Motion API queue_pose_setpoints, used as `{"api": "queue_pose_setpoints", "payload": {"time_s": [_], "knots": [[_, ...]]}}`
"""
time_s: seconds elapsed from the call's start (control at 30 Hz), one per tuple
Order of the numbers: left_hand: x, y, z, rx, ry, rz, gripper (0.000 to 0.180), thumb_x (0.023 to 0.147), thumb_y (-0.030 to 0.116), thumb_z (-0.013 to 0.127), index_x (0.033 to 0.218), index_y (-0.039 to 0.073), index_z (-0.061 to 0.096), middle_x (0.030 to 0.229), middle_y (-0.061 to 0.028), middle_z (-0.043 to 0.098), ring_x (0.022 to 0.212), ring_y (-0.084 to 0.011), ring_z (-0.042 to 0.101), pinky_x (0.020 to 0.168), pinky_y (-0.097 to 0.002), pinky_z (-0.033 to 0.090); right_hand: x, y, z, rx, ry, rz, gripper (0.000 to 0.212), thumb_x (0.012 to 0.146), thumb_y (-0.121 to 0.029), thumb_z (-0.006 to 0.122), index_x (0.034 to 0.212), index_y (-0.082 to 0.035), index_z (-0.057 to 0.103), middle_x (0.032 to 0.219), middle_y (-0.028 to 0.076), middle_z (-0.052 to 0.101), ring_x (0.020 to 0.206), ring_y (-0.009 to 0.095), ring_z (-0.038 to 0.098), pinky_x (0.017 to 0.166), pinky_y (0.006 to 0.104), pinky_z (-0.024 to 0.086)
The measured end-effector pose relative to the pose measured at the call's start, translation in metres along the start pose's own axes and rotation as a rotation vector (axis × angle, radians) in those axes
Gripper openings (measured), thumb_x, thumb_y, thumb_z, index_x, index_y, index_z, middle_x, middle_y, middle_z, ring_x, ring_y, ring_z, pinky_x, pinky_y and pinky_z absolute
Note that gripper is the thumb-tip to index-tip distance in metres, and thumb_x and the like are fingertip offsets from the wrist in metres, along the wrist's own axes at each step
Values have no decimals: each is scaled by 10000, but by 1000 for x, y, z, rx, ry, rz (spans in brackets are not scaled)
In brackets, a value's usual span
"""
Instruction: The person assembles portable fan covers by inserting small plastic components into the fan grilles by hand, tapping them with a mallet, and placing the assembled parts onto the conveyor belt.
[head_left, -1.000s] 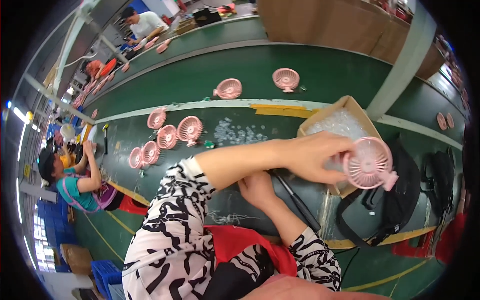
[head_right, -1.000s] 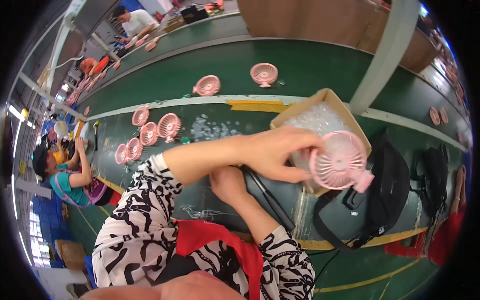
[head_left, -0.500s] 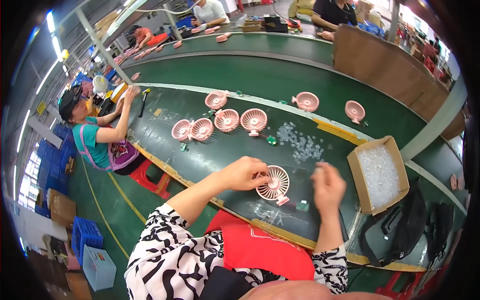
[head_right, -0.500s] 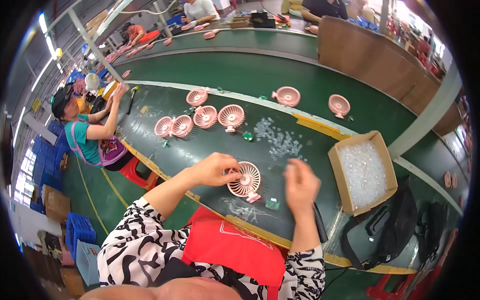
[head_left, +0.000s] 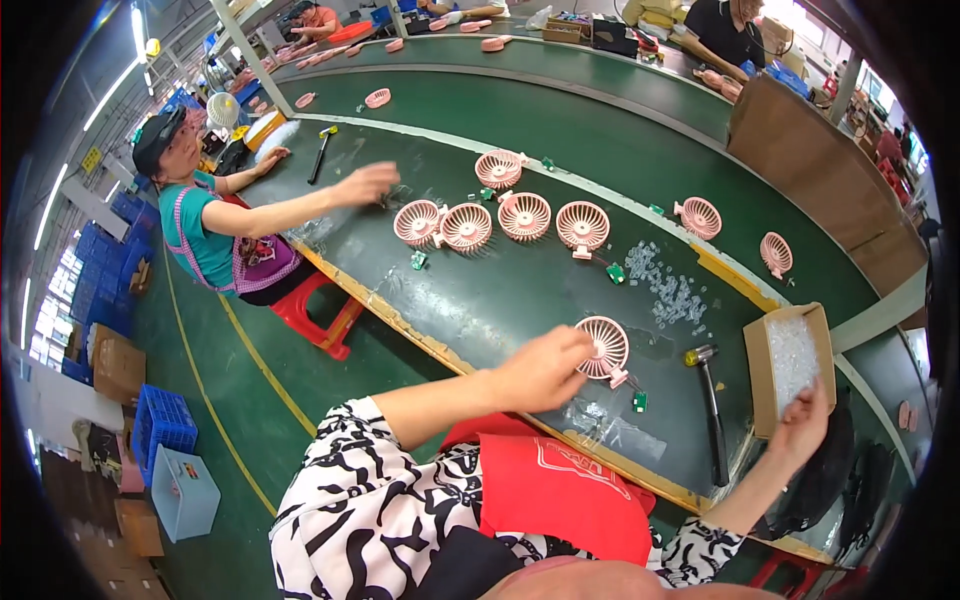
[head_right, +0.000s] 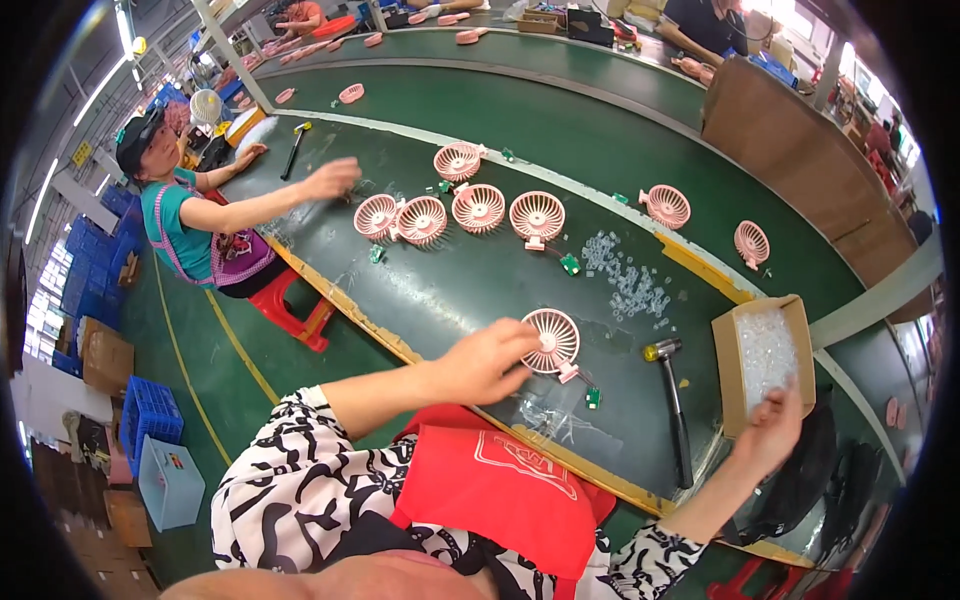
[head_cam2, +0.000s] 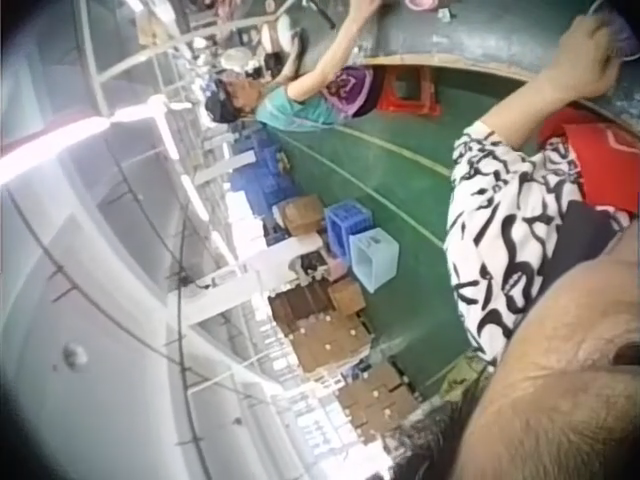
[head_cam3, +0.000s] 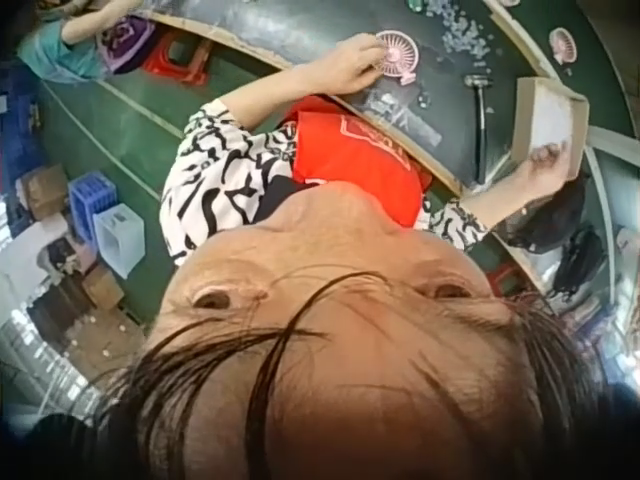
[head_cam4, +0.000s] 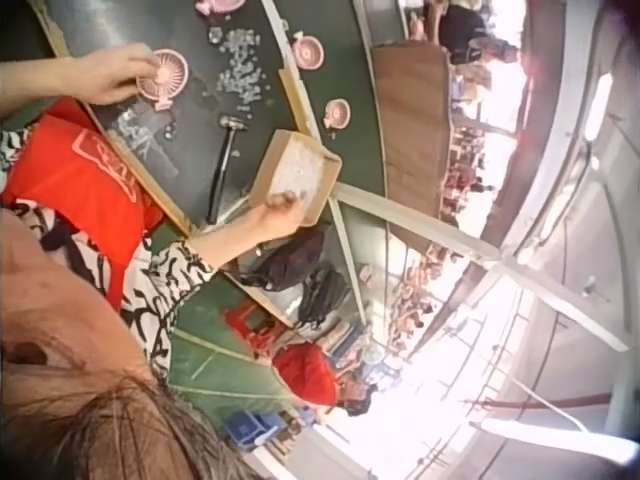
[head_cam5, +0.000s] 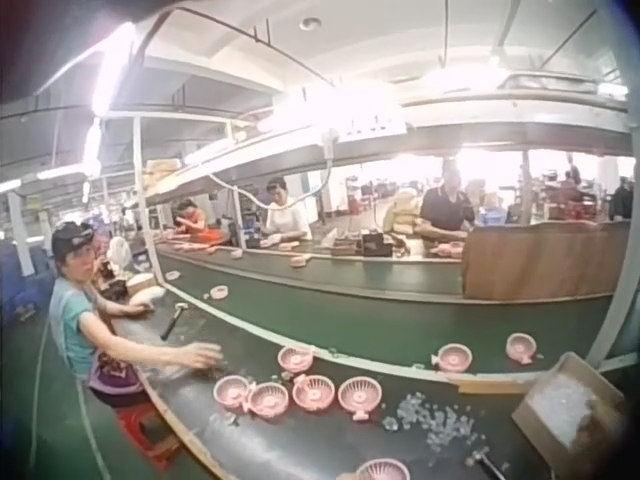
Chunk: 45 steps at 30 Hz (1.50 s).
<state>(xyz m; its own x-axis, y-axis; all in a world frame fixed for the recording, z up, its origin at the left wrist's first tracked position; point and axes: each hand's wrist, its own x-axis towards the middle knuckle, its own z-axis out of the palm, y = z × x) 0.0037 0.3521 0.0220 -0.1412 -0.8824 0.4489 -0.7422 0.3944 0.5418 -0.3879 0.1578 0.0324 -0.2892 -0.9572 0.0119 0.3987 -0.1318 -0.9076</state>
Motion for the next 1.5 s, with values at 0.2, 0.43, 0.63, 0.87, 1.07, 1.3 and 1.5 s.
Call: {"api": "queue_pose_setpoints", "payload": {"time_s": [0.2,0.43,0.63,0.87,1.07,1.3,1.5], "knots": [[-12,-3,31,-27,-52,-39,341,783,161,735,1065,28,598,1067,-152,558,1012,-352,557,863,-429,488,-110,37,96,-556,-637,74,201,953,-148,609,1095,-13,650,849,47,696,687,62,570,587,195,439],[-7,-1,40,2,8,-76,187,831,102,681,993,30,625,977,-131,578,927,-341,587,776,-412,507,-152,85,108,-868,-904,-66,236,841,-97,703,1040,28,675,835,144,683,752,204,673,691,310,529],[-2,1,51,-138,135,-51,157,829,-19,565,969,-35,495,975,-195,507,919,-401,550,780,-463,482,-164,96,117,-938,-910,-233,183,805,-64,713,966,5,660,758,147,680,714,283,670,636,368,508],[-2,-7,52,-163,94,-137,188,837,-59,582,996,-26,488,991,-195,539,886,-418,574,749,-443,496,-169,91,122,-948,-828,-141,116,824,-53,693,905,18,651,650,151,644,568,281,637,556,371,483],[-2,3,44,-161,98,-101,431,826,-16,642,1229,-31,491,1151,-230,539,1034,-415,568,855,-435,501,-170,89,120,-801,-842,51,77,843,-40,658,852,36,658,585,80,598,533,98,554,511,290,440],[2,-11,49,-110,139,-111,332,793,67,732,1075,-4,571,1036,-189,591,967,-391,578,818,-430,501,-164,93,127,-807,-952,26,107,887,-53,632,926,38,674,705,23,654,621,84,579,568,242,460],[6,8,44,-158,112,-126,463,799,29,687,1231,-26,530,1087,-211,564,986,-402,576,835,-439,503,-155,16,175,-448,-840,-333,455,899,-9,578,1347,39,509,959,79,689,767,103,603,691,259,497]]}}
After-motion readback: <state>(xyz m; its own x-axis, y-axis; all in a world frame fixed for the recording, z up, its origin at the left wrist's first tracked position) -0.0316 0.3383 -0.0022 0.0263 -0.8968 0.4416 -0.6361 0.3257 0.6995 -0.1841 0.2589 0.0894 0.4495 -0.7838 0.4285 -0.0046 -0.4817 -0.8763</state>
